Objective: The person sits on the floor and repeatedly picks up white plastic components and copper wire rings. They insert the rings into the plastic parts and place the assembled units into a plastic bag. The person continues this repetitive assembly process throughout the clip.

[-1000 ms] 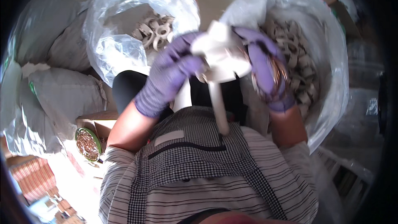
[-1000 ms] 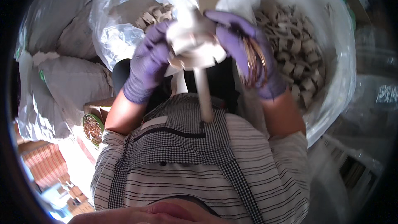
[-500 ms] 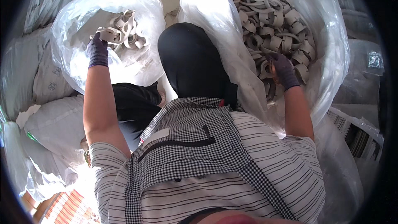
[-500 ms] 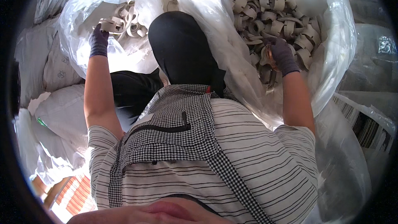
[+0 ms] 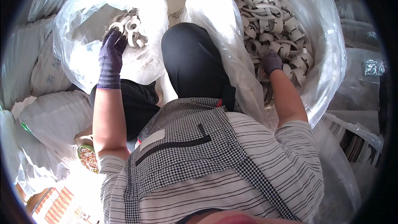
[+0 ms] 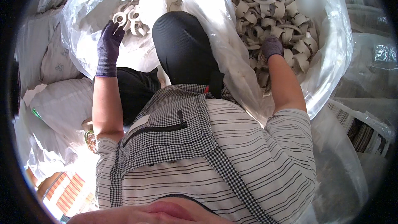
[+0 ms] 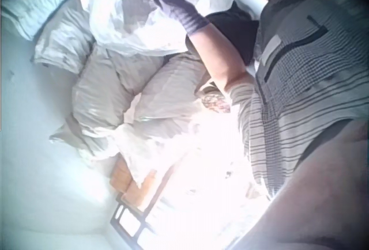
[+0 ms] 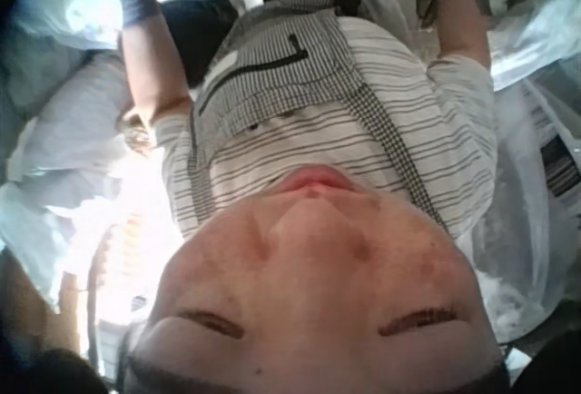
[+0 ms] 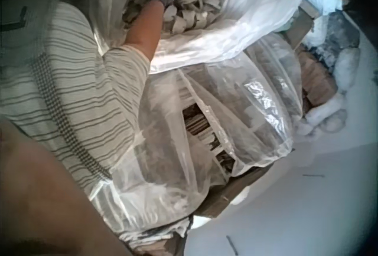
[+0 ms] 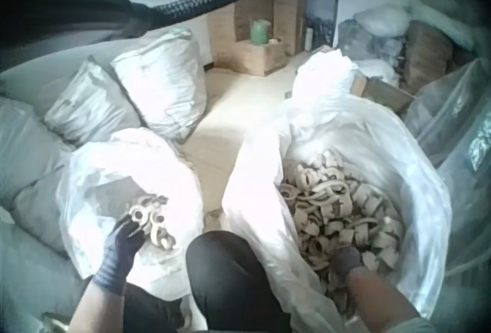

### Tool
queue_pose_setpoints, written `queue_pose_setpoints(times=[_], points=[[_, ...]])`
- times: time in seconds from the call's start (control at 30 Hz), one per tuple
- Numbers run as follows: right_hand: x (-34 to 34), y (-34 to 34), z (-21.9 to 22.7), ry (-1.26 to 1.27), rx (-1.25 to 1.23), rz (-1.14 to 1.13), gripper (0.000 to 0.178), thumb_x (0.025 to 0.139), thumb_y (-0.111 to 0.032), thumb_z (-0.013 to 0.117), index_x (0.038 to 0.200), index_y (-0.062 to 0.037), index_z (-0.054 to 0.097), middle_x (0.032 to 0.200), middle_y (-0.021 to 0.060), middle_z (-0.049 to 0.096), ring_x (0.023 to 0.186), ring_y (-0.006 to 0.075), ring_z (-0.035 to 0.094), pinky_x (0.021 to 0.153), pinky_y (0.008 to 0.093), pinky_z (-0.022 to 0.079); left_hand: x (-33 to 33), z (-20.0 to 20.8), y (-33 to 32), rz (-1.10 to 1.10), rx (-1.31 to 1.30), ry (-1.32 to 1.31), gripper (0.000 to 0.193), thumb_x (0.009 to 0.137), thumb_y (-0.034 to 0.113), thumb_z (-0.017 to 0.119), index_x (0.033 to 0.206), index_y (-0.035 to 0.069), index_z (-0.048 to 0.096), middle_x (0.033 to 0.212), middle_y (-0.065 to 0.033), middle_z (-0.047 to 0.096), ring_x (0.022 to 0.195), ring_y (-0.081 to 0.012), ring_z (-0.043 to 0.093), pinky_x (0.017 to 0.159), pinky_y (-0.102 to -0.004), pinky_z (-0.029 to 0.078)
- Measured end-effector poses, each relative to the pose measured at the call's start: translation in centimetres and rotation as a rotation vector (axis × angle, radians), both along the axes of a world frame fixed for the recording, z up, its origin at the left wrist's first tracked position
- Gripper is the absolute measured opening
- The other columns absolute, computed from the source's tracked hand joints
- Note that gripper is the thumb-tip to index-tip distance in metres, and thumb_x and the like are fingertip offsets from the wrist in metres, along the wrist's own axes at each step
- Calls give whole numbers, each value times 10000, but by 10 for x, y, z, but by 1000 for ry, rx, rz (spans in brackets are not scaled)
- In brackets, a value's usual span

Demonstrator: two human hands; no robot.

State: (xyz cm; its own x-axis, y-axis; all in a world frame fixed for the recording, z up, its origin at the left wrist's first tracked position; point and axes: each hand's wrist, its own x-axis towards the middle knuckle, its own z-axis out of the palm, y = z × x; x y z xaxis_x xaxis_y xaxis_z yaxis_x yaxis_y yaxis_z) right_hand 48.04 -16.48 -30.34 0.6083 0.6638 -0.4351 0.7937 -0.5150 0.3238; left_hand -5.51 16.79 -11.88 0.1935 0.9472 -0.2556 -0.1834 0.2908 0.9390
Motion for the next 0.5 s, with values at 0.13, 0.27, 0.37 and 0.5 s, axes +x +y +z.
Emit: queue_pose_setpoints(times=[0.13, 0.27, 0.37, 0.5], points=[[-40, 44, 94, 190, -72, -16, 391, 937, -278, 611, 1269, -82, 674, 1282, 212, 657, 1181, 350, 652, 968, 460, 540, -22, 11, -13, 38, 17, -19, 448, 1054, 254, 531, 1435, 22, 488, 1326, -182, 600, 1193, -315, 614, 1044, -439, 502], [-45, 37, 183, 314, 286, -97, 456, 862, -292, 680, 1233, -28, 691, 1195, 215, 697, 1089, 346, 685, 945, 436, 545, -23, 21, -24, 47, -33, -30, 425, 1055, 248, 529, 1421, 33, 516, 1319, -172, 613, 1179, -299, 624, 1038, -424, 504], [-51, 27, 259, 587, 585, -81, 488, 772, -203, 741, 1225, -30, 691, 1157, 158, 707, 1011, 319, 698, 907, 404, 548, -11, 27, -35, -36, 64, -2, 450, 1037, 214, 560, 1444, 32, 499, 1307, -157, 622, 1138, -255, 635, 1020, -381, 506], [-146, 33, 371, 323, 623, 541, 415, 807, -139, 729, 1206, -37, 681, 1104, 120, 666, 921, 244, 697, 790, 369, 551, 50, 75, -94, -327, 369, 75, 647, 936, 195, 728, 1495, 44, 439, 1250, -133, 624, 1048, -201, 638, 967, -320, 519]])
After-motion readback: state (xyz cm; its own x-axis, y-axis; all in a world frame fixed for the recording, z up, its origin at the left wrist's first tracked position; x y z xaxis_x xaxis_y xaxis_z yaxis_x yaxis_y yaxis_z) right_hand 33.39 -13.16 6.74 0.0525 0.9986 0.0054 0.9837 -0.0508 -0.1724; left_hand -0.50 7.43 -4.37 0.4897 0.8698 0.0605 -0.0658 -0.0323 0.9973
